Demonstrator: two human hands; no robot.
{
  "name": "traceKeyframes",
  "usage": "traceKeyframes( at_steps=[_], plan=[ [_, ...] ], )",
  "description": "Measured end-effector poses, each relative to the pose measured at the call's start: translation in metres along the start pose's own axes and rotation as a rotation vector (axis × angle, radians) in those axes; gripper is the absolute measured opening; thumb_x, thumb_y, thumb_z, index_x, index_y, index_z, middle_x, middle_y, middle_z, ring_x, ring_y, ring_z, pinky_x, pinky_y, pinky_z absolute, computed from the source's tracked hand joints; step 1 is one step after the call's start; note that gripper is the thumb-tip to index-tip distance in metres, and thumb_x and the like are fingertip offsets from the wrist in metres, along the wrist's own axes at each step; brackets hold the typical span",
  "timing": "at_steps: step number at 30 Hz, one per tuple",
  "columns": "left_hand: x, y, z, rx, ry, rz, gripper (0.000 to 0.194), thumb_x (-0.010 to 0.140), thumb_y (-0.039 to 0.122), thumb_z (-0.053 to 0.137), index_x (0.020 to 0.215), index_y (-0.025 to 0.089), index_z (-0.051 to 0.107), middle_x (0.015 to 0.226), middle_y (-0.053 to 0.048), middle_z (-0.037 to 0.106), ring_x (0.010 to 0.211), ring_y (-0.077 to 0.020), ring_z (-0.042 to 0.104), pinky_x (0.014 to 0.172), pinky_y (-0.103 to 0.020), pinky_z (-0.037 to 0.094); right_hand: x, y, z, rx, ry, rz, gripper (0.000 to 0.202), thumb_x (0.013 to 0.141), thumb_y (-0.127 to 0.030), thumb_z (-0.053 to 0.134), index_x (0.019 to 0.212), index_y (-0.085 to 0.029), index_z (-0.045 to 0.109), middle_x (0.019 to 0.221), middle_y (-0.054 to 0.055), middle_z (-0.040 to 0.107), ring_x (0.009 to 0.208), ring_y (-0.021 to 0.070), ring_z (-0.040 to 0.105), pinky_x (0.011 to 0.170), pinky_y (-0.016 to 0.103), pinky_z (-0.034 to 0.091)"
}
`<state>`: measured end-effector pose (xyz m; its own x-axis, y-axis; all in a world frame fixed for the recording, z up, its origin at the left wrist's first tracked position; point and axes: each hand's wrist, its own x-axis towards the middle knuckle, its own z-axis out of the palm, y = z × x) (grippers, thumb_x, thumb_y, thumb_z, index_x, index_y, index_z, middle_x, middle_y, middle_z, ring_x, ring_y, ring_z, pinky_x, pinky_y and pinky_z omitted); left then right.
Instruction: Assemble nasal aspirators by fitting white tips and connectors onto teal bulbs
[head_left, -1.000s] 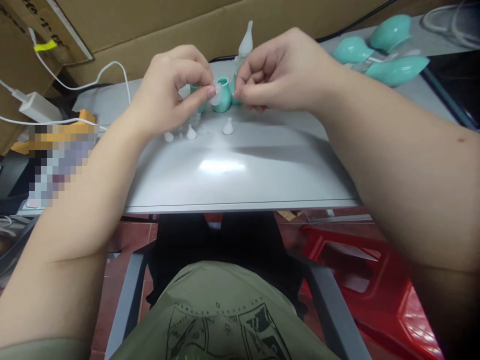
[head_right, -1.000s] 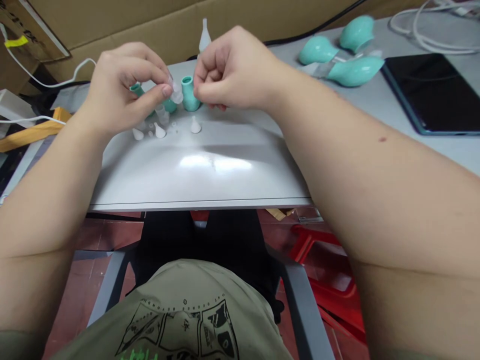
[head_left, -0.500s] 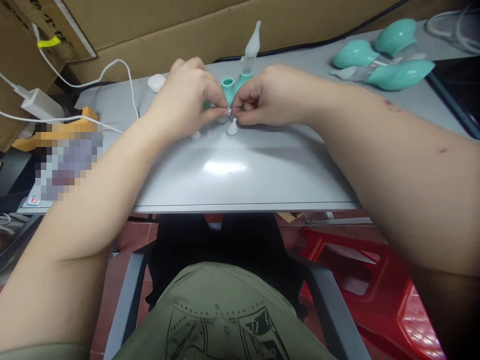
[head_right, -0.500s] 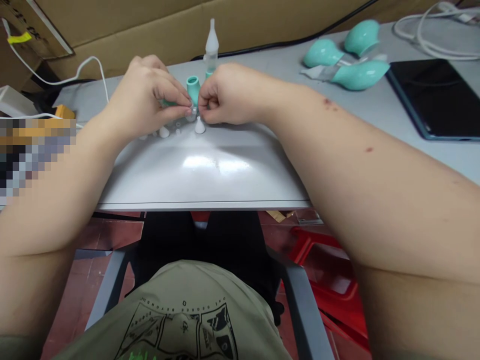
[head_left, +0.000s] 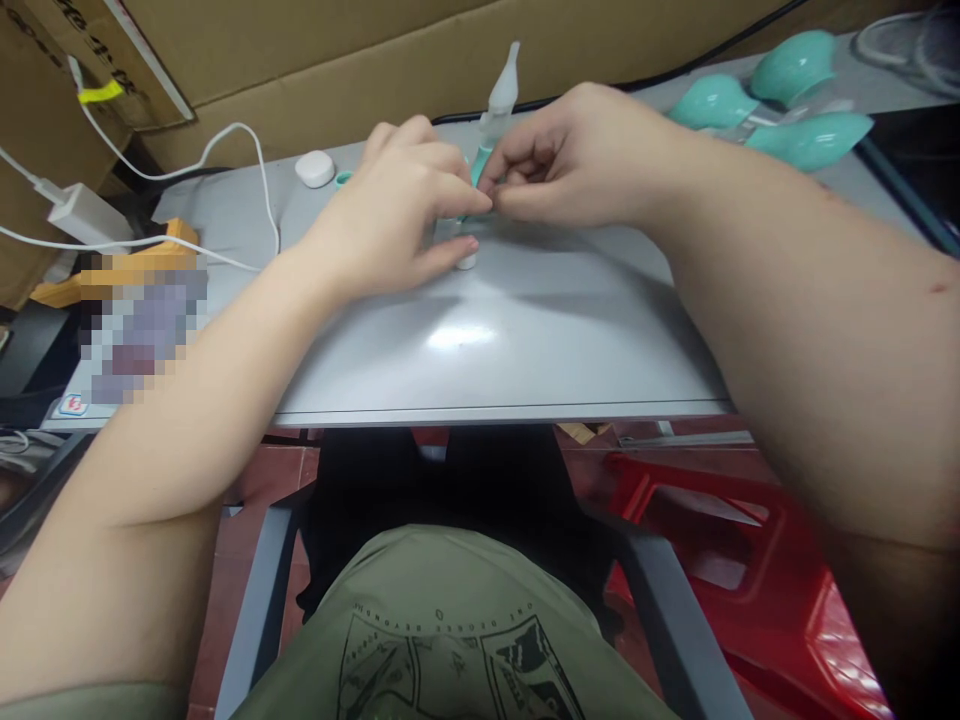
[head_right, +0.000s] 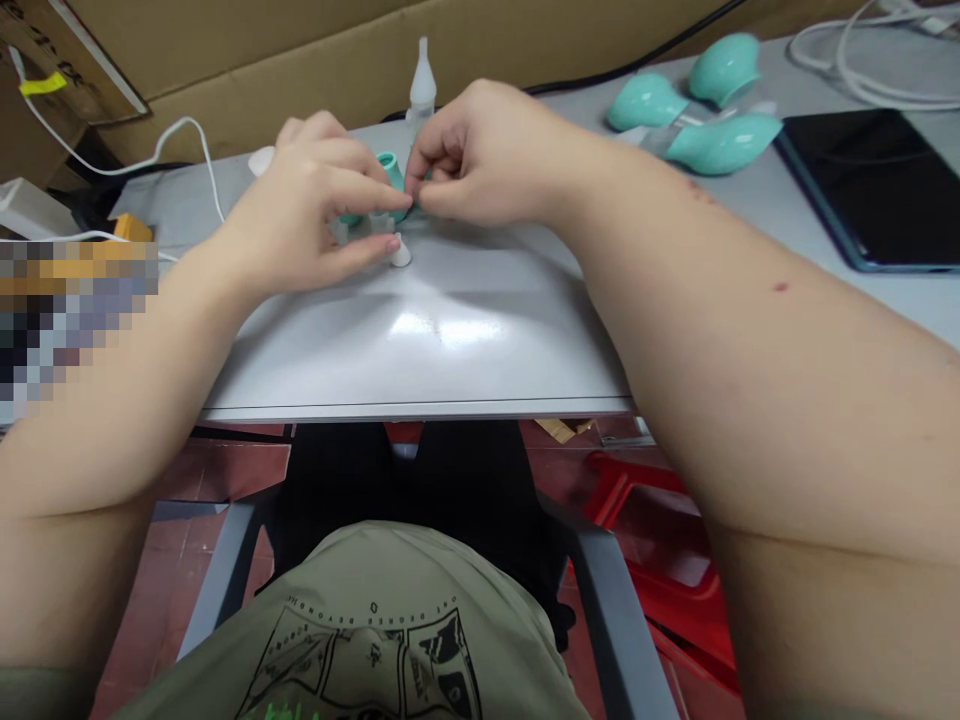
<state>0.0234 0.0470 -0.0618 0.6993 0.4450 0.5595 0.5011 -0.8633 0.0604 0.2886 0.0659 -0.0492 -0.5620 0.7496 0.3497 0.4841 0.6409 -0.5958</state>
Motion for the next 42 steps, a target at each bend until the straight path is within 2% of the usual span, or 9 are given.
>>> traceKeyframes(
  at_steps=[9, 12, 16, 20, 26, 29, 34, 38, 42],
  plan=[
    [0.0, -0.001, 0.006, 0.066, -0.144, 0.023, 0.009, 0.093, 0.04, 0.082, 0.086, 0.039, 0.086, 0.08, -0.005, 0.085, 0.1, -0.0427, 0.077, 0.106, -0.072, 0.056, 0.001, -0.002, 0.005, 0.166, -0.012, 0.02, 0.038, 0.089, 0.015, 0.073, 0.087, -0.019, 0.089, 0.062, -0.007, 0.067, 0.053, 0.0018, 0.05, 0.05, 0.011, 0.036],
    [0.0, 0.005, -0.01, -0.018, -0.036, -0.003, 0.005, 0.092, 0.04, 0.084, 0.09, 0.038, 0.088, 0.079, -0.003, 0.084, 0.094, -0.0384, 0.079, 0.107, -0.072, 0.06, -0.002, -0.01, 0.003, 0.288, -0.026, 0.072, 0.035, 0.095, 0.015, 0.074, 0.088, -0.016, 0.088, 0.059, -0.006, 0.065, 0.048, 0.0016, 0.05, 0.046, 0.009, 0.035],
    [-0.001, 0.009, -0.036, -0.221, 0.269, -0.056, 0.017, 0.101, 0.045, 0.081, 0.096, 0.033, 0.091, 0.095, -0.002, 0.089, 0.091, -0.0324, 0.084, 0.088, -0.057, 0.067, -0.003, -0.016, 0.006, 0.511, 0.032, 0.077, 0.019, 0.11, 0.002, 0.074, 0.104, -0.012, 0.086, 0.07, -0.001, 0.074, 0.048, 0.0084, 0.063, 0.044, 0.016, 0.046],
    [-0.004, 0.018, -0.042, -0.187, 0.18, -0.131, 0.043, 0.116, 0.07, 0.071, 0.133, 0.035, 0.091, 0.123, -0.006, 0.091, 0.138, -0.0429, 0.08, 0.113, -0.068, 0.065, -0.001, -0.015, 0.02, 0.709, 0.057, 0.053, 0.018, 0.107, -0.021, 0.088, 0.125, -0.016, 0.086, 0.091, 0.004, 0.086, 0.068, 0.0181, 0.082, 0.055, 0.024, 0.065],
    [-0.009, 0.028, -0.031, -0.215, 0.12, -0.081, 0.066, 0.115, 0.081, 0.069, 0.161, 0.035, 0.08, 0.139, -0.008, 0.091, 0.172, -0.0489, 0.052, 0.137, -0.084, 0.04, 0.001, -0.017, 0.034, 0.765, 0.049, -0.002, 0.035, 0.075, -0.041, 0.111, 0.099, -0.024, 0.093, 0.085, 0.004, 0.084, 0.074, 0.0173, 0.083, 0.072, 0.025, 0.074],
    [-0.007, 0.01, -0.033, -0.176, 0.091, -0.078, 0.063, 0.111, 0.081, 0.076, 0.152, 0.033, 0.085, 0.126, -0.009, 0.093, 0.16, -0.0491, 0.059, 0.135, -0.084, 0.036, 0.001, -0.019, 0.034, 0.771, 0.056, -0.007, 0.033, 0.074, -0.04, 0.11, 0.096, -0.024, 0.091, 0.082, 0.003, 0.083, 0.072, 0.0171, 0.081, 0.072, 0.025, 0.073],
    [-0.006, -0.017, -0.036, -0.054, 0.046, -0.065, 0.036, 0.101, 0.063, 0.092, 0.119, 0.032, 0.092, 0.098, -0.007, 0.092, 0.11, -0.0441, 0.075, 0.116, -0.078, 0.045, 0.001, -0.021, 0.035, 0.82, 0.07, 0.012, 0.02, 0.084, -0.023, 0.1, 0.094, -0.016, 0.084, 0.082, 0.006, 0.082, 0.072, 0.0171, 0.08, 0.07, 0.026, 0.072],
    [-0.007, -0.018, -0.028, 0.004, 0.102, -0.08, 0.055, 0.101, 0.071, 0.087, 0.136, 0.029, 0.088, 0.098, -0.008, 0.092, 0.111, -0.0425, 0.072, 0.117, -0.072, 0.043, 0.004, -0.023, 0.04, 0.815, 0.104, 0.011, 0.011, 0.086, -0.013, 0.088, 0.086, -0.02, 0.079, 0.076, 0.003, 0.078, 0.067, 0.0162, 0.075, 0.066, 0.026, 0.069],
    [-0.004, -0.012, -0.024, 0.038, 0.042, -0.06, 0.033, 0.105, 0.061, 0.077, 0.121, 0.037, 0.094, 0.091, -0.006, 0.089, 0.103, -0.0424, 0.072, 0.11, -0.073, 0.044, 0.004, -0.028, 0.042, 0.769, 0.159, 0.006, 0.023, 0.088, -0.003, 0.083, 0.079, -0.022, 0.076, 0.071, -0.002, 0.075, 0.059, 0.013, 0.068, 0.061, 0.024, 0.063]
  ],
)
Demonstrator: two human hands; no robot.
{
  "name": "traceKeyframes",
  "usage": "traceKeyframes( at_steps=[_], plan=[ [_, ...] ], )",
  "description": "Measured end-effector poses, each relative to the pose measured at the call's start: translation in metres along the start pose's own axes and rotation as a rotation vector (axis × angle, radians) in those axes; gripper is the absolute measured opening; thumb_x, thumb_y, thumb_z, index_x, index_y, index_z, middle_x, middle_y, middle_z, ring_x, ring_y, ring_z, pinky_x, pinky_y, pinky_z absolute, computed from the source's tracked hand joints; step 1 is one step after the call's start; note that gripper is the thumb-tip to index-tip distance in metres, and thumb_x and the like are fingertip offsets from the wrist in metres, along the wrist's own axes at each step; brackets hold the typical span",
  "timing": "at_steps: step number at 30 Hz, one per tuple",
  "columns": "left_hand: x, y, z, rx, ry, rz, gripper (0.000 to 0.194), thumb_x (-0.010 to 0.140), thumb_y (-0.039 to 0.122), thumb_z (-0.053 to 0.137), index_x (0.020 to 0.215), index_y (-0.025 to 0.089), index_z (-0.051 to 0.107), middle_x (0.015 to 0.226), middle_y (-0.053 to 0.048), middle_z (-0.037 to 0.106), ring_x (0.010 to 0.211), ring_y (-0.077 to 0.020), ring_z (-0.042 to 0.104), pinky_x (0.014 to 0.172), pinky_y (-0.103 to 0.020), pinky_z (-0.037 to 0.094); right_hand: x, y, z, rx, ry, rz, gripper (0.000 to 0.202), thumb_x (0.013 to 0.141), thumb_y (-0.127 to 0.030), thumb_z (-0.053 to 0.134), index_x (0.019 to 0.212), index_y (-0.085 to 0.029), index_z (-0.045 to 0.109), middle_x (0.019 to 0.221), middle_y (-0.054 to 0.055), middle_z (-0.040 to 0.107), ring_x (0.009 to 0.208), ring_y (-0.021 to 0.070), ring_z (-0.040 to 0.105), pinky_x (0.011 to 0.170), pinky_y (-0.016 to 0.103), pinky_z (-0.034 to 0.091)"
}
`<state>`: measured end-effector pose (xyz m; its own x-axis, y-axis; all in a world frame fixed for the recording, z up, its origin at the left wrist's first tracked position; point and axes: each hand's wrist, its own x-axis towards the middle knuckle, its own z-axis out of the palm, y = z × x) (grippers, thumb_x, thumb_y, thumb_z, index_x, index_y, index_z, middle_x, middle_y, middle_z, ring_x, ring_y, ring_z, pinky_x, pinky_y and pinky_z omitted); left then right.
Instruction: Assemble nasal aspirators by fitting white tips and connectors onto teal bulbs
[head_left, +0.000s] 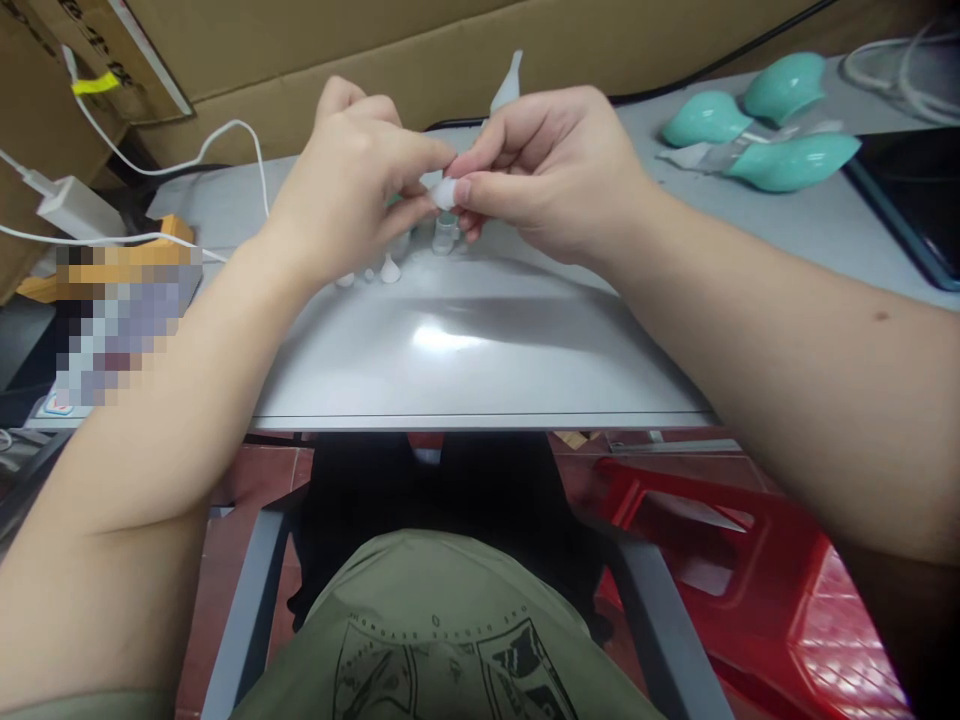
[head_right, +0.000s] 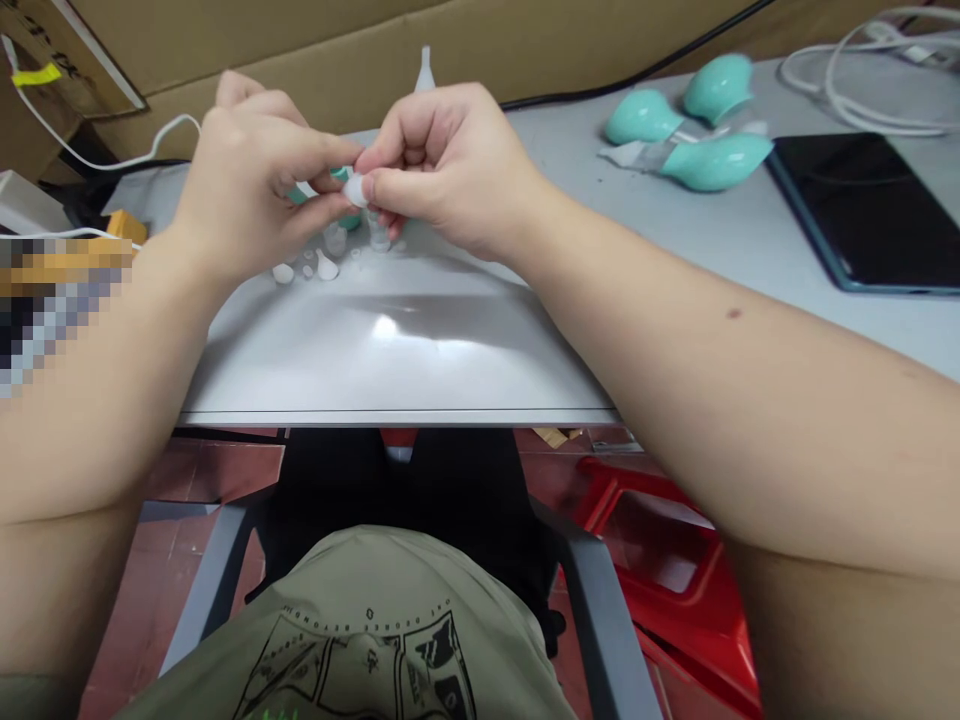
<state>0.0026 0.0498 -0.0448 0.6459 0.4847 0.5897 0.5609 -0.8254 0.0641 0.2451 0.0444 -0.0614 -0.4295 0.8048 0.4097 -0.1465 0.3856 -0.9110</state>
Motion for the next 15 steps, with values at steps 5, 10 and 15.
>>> traceKeyframes(
  at_steps=[5, 10, 15],
  plan=[
    [0.0, -0.003, 0.003, 0.074, 0.099, -0.052, 0.029, 0.097, 0.061, 0.083, 0.087, 0.034, 0.087, 0.083, -0.009, 0.085, 0.096, -0.044, 0.075, 0.104, -0.072, 0.045, -0.002, -0.003, 0.002, -0.015, 0.059, -0.036, 0.026, 0.088, 0.001, 0.08, 0.075, -0.022, 0.08, 0.079, -0.001, 0.08, 0.061, 0.0112, 0.068, 0.06, 0.023, 0.059],
    [0.003, -0.02, 0.008, 0.026, -0.005, -0.069, 0.044, 0.09, 0.076, 0.089, 0.076, 0.035, 0.081, 0.075, -0.007, 0.08, 0.089, -0.0377, 0.069, 0.099, -0.069, 0.046, -0.001, 0.002, 0.003, -0.006, 0.094, -0.034, 0.027, 0.089, 0.004, 0.075, 0.074, -0.019, 0.078, 0.077, 0.001, 0.077, 0.059, 0.011, 0.067, 0.06, 0.024, 0.059],
    [0.003, -0.005, 0.0, 0.089, 0.011, -0.089, 0.032, 0.104, 0.067, 0.08, 0.091, 0.038, 0.083, 0.09, -0.002, 0.087, 0.097, -0.0356, 0.072, 0.105, -0.069, 0.051, 0.0, 0.001, 0.001, 0.05, 0.09, -0.04, 0.012, 0.092, -0.005, 0.089, 0.088, -0.016, 0.085, 0.077, 0.003, 0.079, 0.064, 0.0128, 0.072, 0.065, 0.023, 0.065]
  ],
)
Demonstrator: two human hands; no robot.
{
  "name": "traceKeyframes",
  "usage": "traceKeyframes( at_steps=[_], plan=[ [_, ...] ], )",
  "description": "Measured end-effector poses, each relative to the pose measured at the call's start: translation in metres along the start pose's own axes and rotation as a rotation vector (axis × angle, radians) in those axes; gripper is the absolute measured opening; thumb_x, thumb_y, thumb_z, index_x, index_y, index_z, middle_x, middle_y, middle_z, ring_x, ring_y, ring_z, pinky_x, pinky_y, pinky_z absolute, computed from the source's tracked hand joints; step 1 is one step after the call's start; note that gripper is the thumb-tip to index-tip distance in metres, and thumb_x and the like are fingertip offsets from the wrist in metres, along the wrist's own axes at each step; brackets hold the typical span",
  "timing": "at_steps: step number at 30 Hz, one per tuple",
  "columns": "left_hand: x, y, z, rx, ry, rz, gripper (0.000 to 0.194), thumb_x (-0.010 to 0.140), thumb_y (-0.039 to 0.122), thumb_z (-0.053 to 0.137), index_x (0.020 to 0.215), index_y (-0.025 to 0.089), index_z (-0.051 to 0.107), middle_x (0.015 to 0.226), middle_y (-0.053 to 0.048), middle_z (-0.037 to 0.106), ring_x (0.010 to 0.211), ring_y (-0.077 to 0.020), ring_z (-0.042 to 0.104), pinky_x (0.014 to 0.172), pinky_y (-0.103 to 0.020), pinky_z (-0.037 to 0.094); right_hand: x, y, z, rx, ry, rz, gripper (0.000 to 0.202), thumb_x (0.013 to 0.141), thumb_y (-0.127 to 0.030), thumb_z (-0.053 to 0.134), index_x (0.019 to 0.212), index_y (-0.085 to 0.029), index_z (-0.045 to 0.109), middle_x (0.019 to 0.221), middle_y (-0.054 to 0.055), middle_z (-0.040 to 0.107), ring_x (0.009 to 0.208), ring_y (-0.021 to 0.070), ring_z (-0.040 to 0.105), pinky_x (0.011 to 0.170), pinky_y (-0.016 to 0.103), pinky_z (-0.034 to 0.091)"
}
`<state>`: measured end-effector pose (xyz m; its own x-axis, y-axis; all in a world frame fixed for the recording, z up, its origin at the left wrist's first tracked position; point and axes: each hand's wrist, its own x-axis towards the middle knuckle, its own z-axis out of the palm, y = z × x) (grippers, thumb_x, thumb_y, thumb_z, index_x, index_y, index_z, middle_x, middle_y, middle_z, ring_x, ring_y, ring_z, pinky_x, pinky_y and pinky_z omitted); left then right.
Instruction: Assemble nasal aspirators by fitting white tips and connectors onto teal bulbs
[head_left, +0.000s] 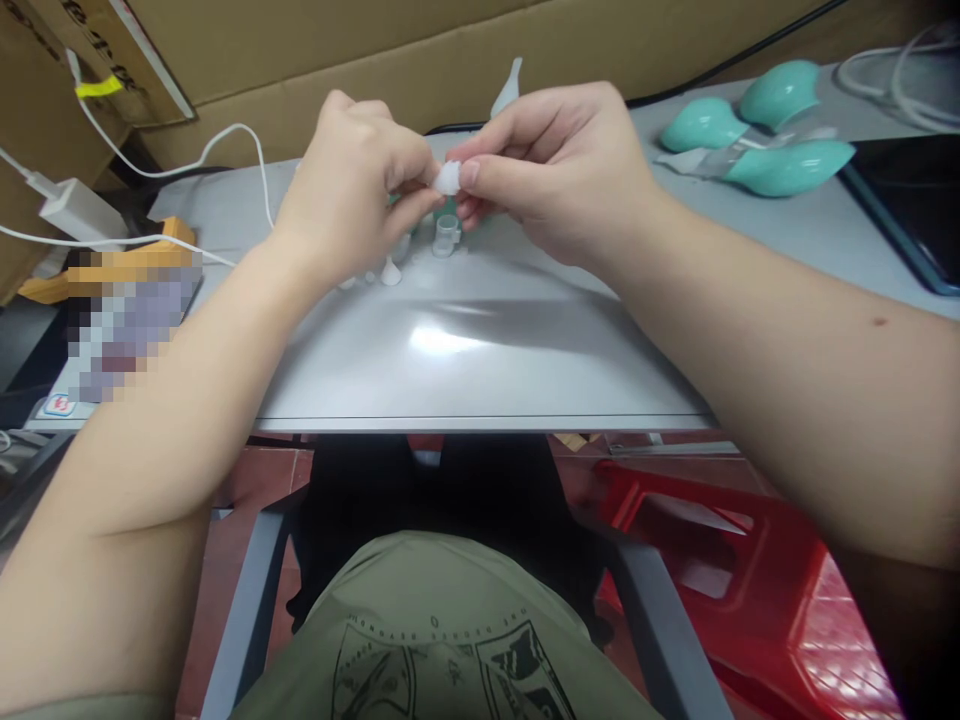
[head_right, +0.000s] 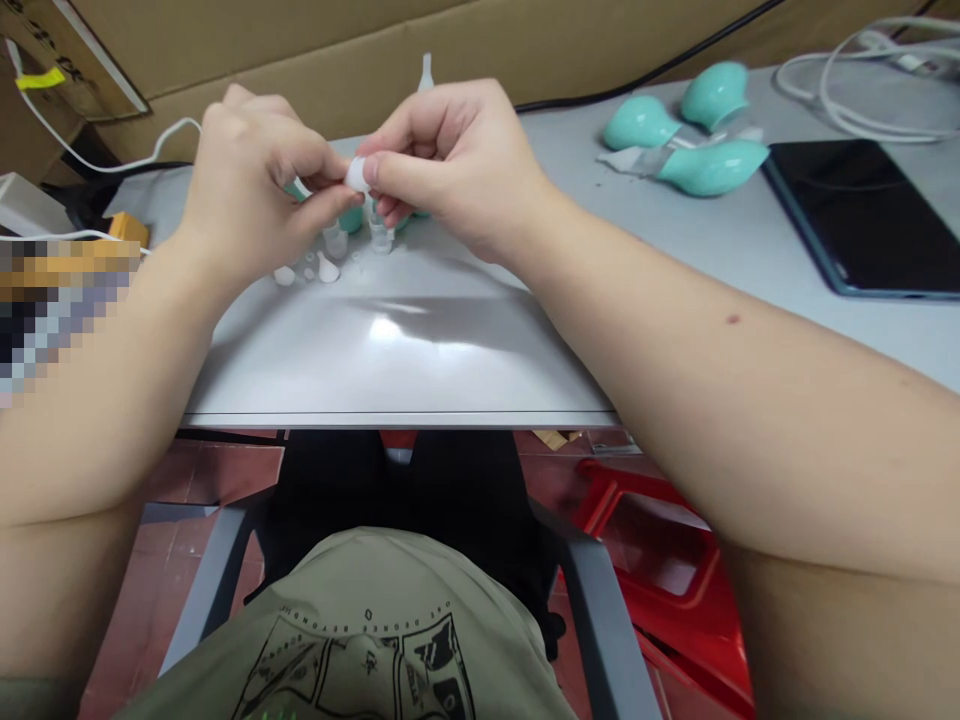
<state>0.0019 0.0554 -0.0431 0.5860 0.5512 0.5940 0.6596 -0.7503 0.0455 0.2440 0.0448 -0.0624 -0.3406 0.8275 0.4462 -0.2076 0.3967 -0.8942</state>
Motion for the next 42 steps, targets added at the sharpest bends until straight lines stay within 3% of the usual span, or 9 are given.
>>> traceKeyframes(
  at_steps=[4, 7, 14, 18, 21, 26, 33, 37, 42],
  plan=[
    [-0.002, 0.016, -0.008, 0.042, 0.041, -0.078, 0.024, 0.099, 0.05, 0.082, 0.083, 0.033, 0.077, 0.088, -0.002, 0.086, 0.098, -0.0374, 0.079, 0.108, -0.067, 0.055, 0.0, -0.002, -0.003, 0.021, -0.017, -0.018, 0.016, 0.086, -0.02, 0.103, 0.086, -0.02, 0.087, 0.08, 0.0, 0.081, 0.073, 0.0133, 0.079, 0.072, 0.022, 0.072],
    [-0.002, 0.021, -0.01, 0.093, 0.067, -0.104, 0.011, 0.091, 0.036, 0.08, 0.081, 0.033, 0.077, 0.086, -0.001, 0.086, 0.094, -0.0368, 0.083, 0.105, -0.063, 0.059, 0.0, -0.002, -0.003, -0.035, -0.005, -0.011, 0.019, 0.09, -0.017, 0.101, 0.082, -0.025, 0.087, 0.082, -0.002, 0.083, 0.075, 0.0124, 0.08, 0.073, 0.019, 0.072],
    [-0.002, 0.026, -0.01, 0.024, 0.081, -0.194, 0.02, 0.094, 0.046, 0.075, 0.078, 0.037, 0.082, 0.086, 0.001, 0.089, 0.071, -0.0264, 0.073, 0.077, -0.052, 0.059, -0.005, -0.009, 0.004, -0.16, 0.084, -0.059, 0.025, 0.095, -0.005, 0.096, 0.081, -0.023, 0.088, 0.08, -0.001, 0.081, 0.07, 0.0088, 0.077, 0.07, 0.015, 0.068],
    [-0.003, 0.021, -0.01, 0.075, 0.044, -0.2, 0.017, 0.094, 0.049, 0.08, 0.083, 0.037, 0.084, 0.088, 0.001, 0.089, 0.078, -0.0279, 0.072, 0.081, -0.054, 0.057, -0.006, -0.016, 0.009, -0.123, 0.076, 0.023, 0.028, 0.091, -0.004, 0.098, 0.078, -0.024, 0.084, 0.075, -0.003, 0.078, 0.069, 0.0092, 0.076, 0.067, 0.013, 0.067],
    [-0.001, 0.006, -0.003, 0.136, 0.011, -0.154, 0.011, 0.094, 0.045, 0.082, 0.092, 0.035, 0.085, 0.097, -0.002, 0.09, 0.094, -0.0327, 0.076, 0.098, -0.06, 0.055, -0.005, -0.018, 0.009, -0.029, 0.063, 0.114, 0.024, 0.093, -0.001, 0.09, 0.079, -0.017, 0.08, 0.074, 0.001, 0.078, 0.069, 0.0113, 0.077, 0.064, 0.017, 0.068],
    [0.007, -0.014, 0.017, 0.191, -0.059, -0.18, 0.029, 0.1, 0.056, 0.088, 0.085, 0.032, 0.081, 0.084, -0.003, 0.084, 0.096, -0.0323, 0.065, 0.111, -0.065, 0.047, -0.002, -0.016, 0.005, 0.027, 0.064, 0.182, 0.017, 0.091, -0.003, 0.086, 0.087, -0.018, 0.08, 0.079, 0.005, 0.079, 0.072, 0.015, 0.08, 0.067, 0.022, 0.07],
    [-0.002, 0.019, -0.008, 0.236, -0.02, -0.067, 0.008, 0.097, 0.036, 0.081, 0.092, 0.04, 0.084, 0.087, -0.003, 0.085, 0.091, -0.0407, 0.07, 0.098, -0.067, 0.058, -0.004, -0.012, 0.005, -0.135, 0.106, 0.001, 0.025, 0.093, -0.003, 0.076, 0.087, -0.024, 0.089, 0.081, -0.002, 0.081, 0.074, 0.0131, 0.081, 0.072, 0.022, 0.071],
    [-0.002, 0.018, -0.007, 0.199, 0.012, -0.133, 0.013, 0.093, 0.033, 0.084, 0.082, 0.038, 0.078, 0.084, -0.004, 0.083, 0.087, -0.0374, 0.07, 0.095, -0.062, 0.057, -0.006, -0.013, 0.003, -0.212, 0.097, -0.052, 0.024, 0.094, -0.006, 0.082, 0.085, -0.027, 0.09, 0.084, -0.003, 0.083, 0.078, 0.0112, 0.081, 0.076, 0.018, 0.07],
    [-0.003, 0.017, -0.004, 0.135, -0.008, -0.166, 0.008, 0.094, 0.031, 0.079, 0.096, 0.032, 0.086, 0.099, -0.003, 0.088, 0.098, -0.0328, 0.078, 0.098, -0.056, 0.055, -0.003, -0.009, -0.002, -0.181, 0.049, -0.058, 0.021, 0.092, -0.011, 0.09, 0.082, -0.03, 0.085, 0.082, -0.003, 0.082, 0.075, 0.0119, 0.081, 0.074, 0.018, 0.07]
  ],
)
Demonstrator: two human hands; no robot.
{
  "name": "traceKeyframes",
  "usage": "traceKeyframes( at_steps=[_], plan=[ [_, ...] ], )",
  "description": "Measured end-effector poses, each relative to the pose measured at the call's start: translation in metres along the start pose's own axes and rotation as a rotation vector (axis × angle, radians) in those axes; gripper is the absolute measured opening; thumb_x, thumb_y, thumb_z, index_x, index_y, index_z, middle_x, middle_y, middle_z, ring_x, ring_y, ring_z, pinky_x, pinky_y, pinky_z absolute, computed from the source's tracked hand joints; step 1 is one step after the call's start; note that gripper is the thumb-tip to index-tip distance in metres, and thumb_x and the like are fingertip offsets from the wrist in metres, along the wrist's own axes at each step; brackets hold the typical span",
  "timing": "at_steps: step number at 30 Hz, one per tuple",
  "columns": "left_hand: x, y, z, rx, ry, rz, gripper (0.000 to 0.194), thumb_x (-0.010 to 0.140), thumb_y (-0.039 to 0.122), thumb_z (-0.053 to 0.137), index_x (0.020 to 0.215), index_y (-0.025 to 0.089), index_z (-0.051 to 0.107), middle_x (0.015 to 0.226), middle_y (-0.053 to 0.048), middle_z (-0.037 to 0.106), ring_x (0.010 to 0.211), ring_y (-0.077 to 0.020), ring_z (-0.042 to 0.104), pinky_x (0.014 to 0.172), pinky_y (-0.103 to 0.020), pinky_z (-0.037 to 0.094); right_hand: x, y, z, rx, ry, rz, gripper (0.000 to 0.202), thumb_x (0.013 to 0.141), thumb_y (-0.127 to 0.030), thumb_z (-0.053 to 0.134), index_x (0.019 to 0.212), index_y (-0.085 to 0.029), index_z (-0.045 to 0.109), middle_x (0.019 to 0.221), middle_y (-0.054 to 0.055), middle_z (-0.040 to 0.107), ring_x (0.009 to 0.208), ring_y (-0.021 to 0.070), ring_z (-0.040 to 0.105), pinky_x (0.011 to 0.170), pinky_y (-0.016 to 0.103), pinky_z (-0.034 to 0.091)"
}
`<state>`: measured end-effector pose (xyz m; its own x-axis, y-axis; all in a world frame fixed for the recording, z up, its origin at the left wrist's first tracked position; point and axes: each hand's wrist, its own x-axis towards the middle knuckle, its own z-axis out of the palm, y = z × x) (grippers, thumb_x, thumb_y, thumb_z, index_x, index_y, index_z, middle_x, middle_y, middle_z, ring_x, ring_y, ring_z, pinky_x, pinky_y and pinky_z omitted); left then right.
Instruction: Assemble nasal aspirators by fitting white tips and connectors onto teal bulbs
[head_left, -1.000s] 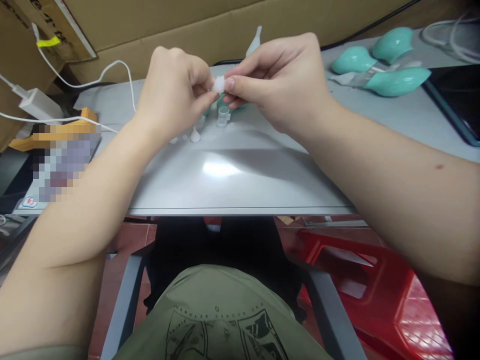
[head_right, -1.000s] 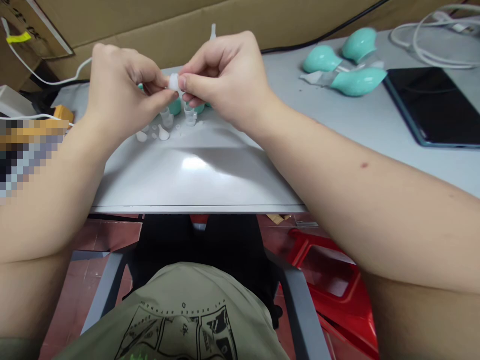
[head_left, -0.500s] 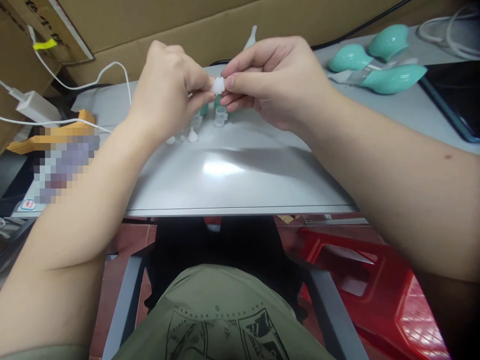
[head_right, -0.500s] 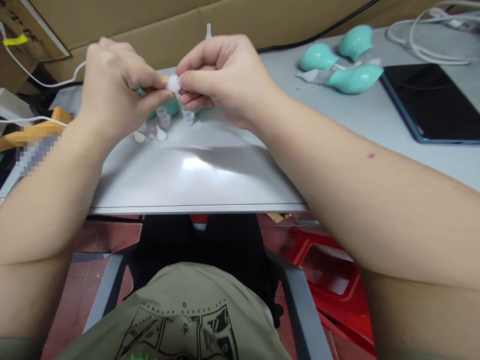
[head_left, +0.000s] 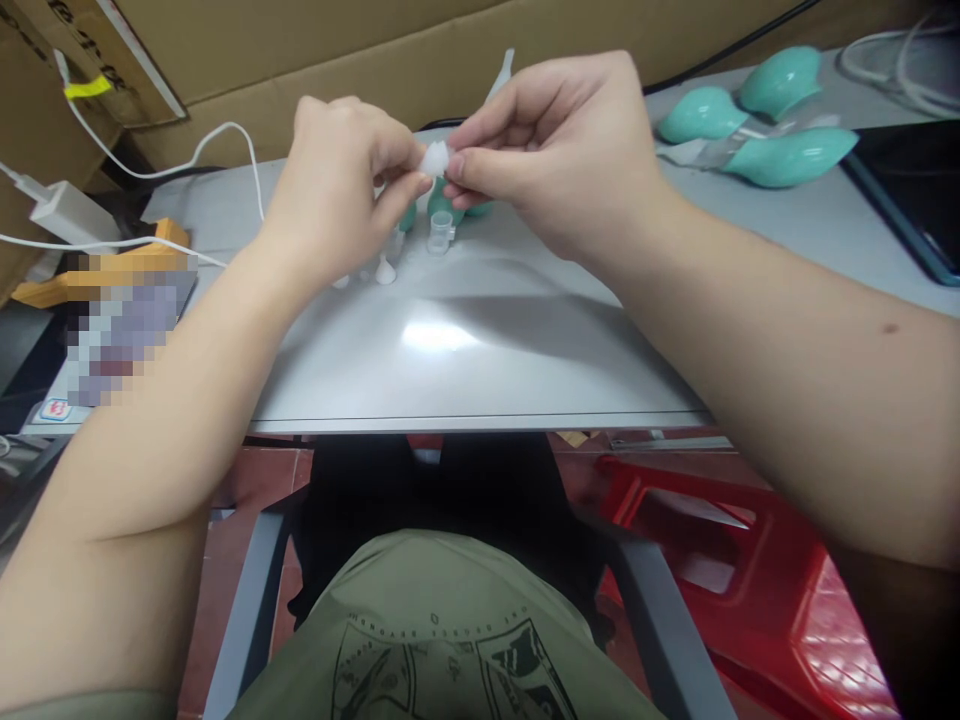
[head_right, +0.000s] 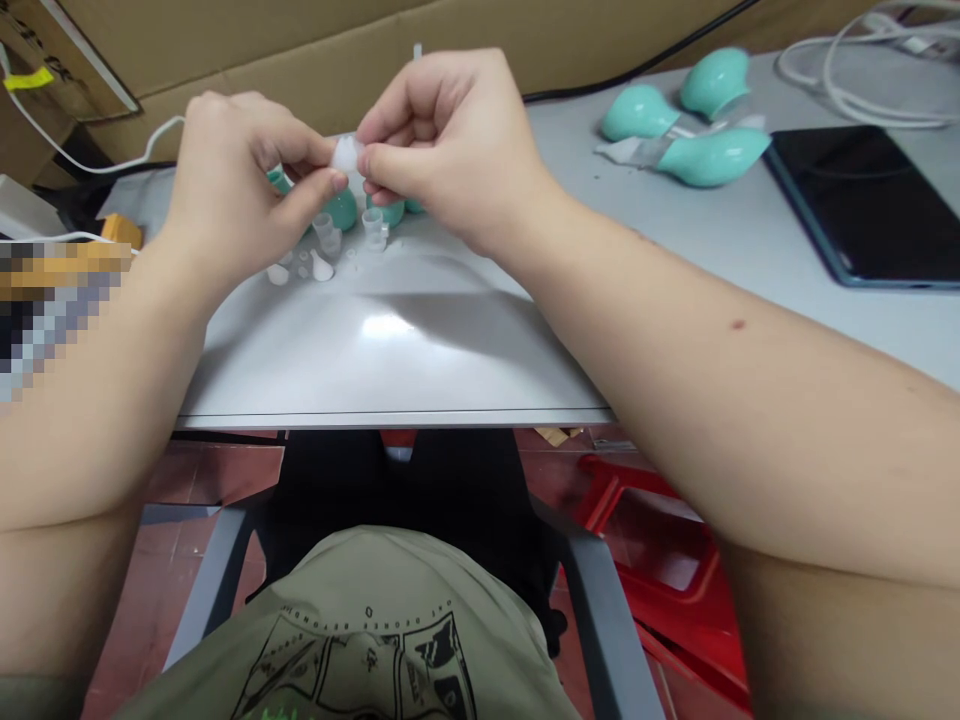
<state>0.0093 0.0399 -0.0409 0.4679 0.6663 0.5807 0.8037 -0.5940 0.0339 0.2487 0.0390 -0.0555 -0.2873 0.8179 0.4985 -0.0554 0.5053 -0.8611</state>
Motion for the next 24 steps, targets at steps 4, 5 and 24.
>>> traceKeyframes(
  at_steps=[4, 5, 24],
  plan=[
    [-0.001, 0.005, -0.006, -0.018, -0.041, 0.022, 0.023, 0.098, 0.036, 0.07, 0.105, 0.037, 0.092, 0.102, -0.005, 0.088, 0.102, -0.0365, 0.079, 0.098, -0.059, 0.054, 0.004, 0.005, -0.001, 0.042, -0.019, -0.01, 0.023, 0.089, -0.004, 0.088, 0.083, -0.025, 0.081, 0.076, -0.004, 0.078, 0.069, 0.009, 0.078, 0.067, 0.015, 0.065],
    [0.0, 0.006, -0.008, -0.027, -0.051, 0.033, 0.026, 0.098, 0.036, 0.069, 0.107, 0.039, 0.093, 0.102, -0.005, 0.088, 0.102, -0.0372, 0.079, 0.098, -0.059, 0.053, 0.004, 0.005, -0.002, 0.047, -0.022, -0.011, 0.022, 0.088, -0.003, 0.088, 0.084, -0.024, 0.081, 0.075, -0.004, 0.077, 0.069, 0.0088, 0.078, 0.067, 0.015, 0.065],
    [-0.007, 0.02, -0.007, 0.031, 0.081, 0.104, 0.023, 0.107, 0.029, 0.074, 0.108, 0.035, 0.096, 0.102, -0.005, 0.087, 0.106, -0.036, 0.078, 0.11, -0.069, 0.051, 0.001, -0.017, 0.003, 0.218, 0.058, 0.307, 0.024, 0.086, -0.003, 0.1, 0.081, -0.017, 0.08, 0.079, 0.003, 0.077, 0.068, 0.0109, 0.072, 0.067, 0.015, 0.068]
  ],
)
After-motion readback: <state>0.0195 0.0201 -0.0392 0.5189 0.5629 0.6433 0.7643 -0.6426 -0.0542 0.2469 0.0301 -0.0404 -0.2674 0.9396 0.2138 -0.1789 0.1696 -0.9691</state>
